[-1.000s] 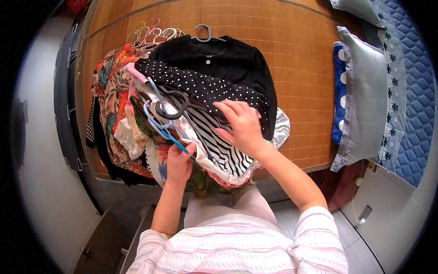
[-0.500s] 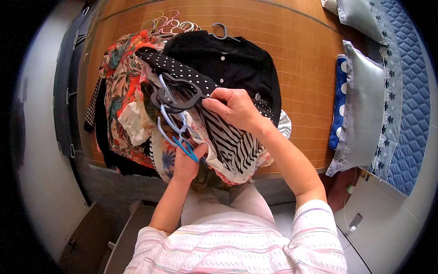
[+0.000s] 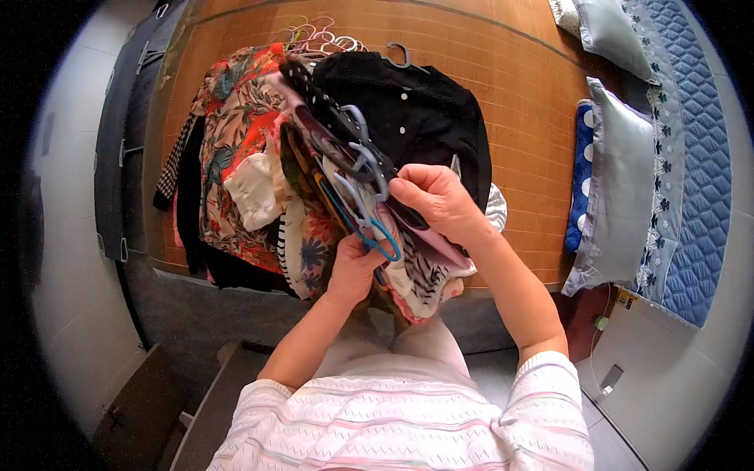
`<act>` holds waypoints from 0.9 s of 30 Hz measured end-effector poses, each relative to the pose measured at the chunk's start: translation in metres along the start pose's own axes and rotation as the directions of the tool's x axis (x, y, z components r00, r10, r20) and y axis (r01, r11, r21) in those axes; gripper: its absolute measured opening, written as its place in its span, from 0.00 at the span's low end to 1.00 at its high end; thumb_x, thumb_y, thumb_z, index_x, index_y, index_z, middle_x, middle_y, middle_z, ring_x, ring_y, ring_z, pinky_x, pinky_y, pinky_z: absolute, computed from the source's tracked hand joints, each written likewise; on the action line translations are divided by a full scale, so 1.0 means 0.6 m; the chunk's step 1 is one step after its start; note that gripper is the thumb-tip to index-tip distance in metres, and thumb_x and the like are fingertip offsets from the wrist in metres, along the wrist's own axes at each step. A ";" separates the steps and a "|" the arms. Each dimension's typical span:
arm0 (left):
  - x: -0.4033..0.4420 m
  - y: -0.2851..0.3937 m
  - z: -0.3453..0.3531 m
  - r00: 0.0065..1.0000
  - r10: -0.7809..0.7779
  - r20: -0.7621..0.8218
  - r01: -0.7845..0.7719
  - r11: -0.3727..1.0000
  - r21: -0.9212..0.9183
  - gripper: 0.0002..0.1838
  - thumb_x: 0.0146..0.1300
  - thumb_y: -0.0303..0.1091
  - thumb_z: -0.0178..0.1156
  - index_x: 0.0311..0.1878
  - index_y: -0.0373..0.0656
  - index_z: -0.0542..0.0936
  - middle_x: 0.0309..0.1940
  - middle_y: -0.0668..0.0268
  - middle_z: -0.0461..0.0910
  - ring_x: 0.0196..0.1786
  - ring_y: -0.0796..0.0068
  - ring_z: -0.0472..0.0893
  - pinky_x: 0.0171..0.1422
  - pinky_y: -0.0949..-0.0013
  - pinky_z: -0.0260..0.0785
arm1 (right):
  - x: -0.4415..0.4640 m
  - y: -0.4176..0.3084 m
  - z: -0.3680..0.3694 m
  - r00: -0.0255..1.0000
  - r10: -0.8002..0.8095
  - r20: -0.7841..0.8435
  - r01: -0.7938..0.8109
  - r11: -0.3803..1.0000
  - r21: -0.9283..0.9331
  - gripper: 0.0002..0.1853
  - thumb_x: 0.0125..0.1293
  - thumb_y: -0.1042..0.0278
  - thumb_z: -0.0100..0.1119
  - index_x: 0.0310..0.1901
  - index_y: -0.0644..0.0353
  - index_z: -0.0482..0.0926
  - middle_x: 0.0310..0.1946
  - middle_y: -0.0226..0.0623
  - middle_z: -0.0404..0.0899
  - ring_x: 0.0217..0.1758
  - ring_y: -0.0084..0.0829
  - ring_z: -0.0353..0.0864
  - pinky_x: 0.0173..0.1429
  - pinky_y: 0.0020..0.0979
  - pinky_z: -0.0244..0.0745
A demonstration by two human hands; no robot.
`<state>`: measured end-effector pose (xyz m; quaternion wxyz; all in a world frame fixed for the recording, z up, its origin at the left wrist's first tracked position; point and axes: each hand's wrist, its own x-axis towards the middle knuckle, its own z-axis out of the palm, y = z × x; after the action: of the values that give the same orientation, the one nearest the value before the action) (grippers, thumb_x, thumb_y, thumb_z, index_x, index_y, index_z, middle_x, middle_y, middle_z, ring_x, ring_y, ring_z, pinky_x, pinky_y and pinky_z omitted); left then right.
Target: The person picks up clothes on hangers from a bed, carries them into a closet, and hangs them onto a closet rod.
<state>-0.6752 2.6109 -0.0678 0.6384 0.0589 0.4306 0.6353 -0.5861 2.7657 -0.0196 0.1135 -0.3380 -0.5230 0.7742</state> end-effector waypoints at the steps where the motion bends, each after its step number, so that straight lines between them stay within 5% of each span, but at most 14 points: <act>1: -0.002 0.005 0.005 1.000 0.006 -0.001 -0.006 1.000 -0.002 0.02 0.55 0.25 0.60 0.32 0.40 0.77 0.25 0.76 0.74 0.28 0.88 0.69 0.32 0.81 0.61 | -0.001 0.005 0.004 1.000 -0.009 0.001 0.009 0.998 -0.060 0.10 0.64 0.66 0.54 0.26 0.60 0.73 0.21 0.14 0.64 0.24 0.08 0.56 0.25 0.14 0.53; 11: -0.055 0.059 -0.020 0.996 -0.012 0.094 0.022 0.994 -0.104 0.05 0.55 0.24 0.59 0.37 0.41 0.78 0.32 0.75 0.77 0.36 0.86 0.74 0.44 0.80 0.66 | -0.043 0.013 0.061 0.991 -0.078 -0.109 0.049 0.966 -0.252 0.09 0.62 0.67 0.57 0.29 0.64 0.74 0.22 0.17 0.68 0.26 0.10 0.61 0.28 0.16 0.59; 18: -0.057 0.023 -0.056 0.996 -0.079 0.030 0.077 0.995 0.062 0.05 0.54 0.24 0.60 0.35 0.42 0.78 0.33 0.72 0.78 0.36 0.83 0.75 0.44 0.77 0.66 | -0.061 -0.030 0.097 0.986 -0.101 -0.136 0.104 0.994 0.020 0.09 0.62 0.68 0.55 0.27 0.61 0.74 0.22 0.15 0.67 0.25 0.08 0.59 0.27 0.14 0.56; 27: -0.071 0.027 -0.077 0.990 -0.099 0.098 0.070 0.962 0.265 0.05 0.57 0.24 0.56 0.36 0.39 0.79 0.30 0.74 0.76 0.33 0.85 0.72 0.40 0.78 0.65 | -0.064 -0.020 0.087 0.992 -0.037 -0.118 0.042 0.998 0.037 0.07 0.62 0.68 0.56 0.28 0.61 0.76 0.23 0.16 0.71 0.26 0.08 0.62 0.29 0.13 0.60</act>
<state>-0.7085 2.5555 -0.0663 0.6745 0.1590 0.4765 0.5411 -0.5933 2.7123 0.0185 0.1661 -0.3702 -0.5066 0.7607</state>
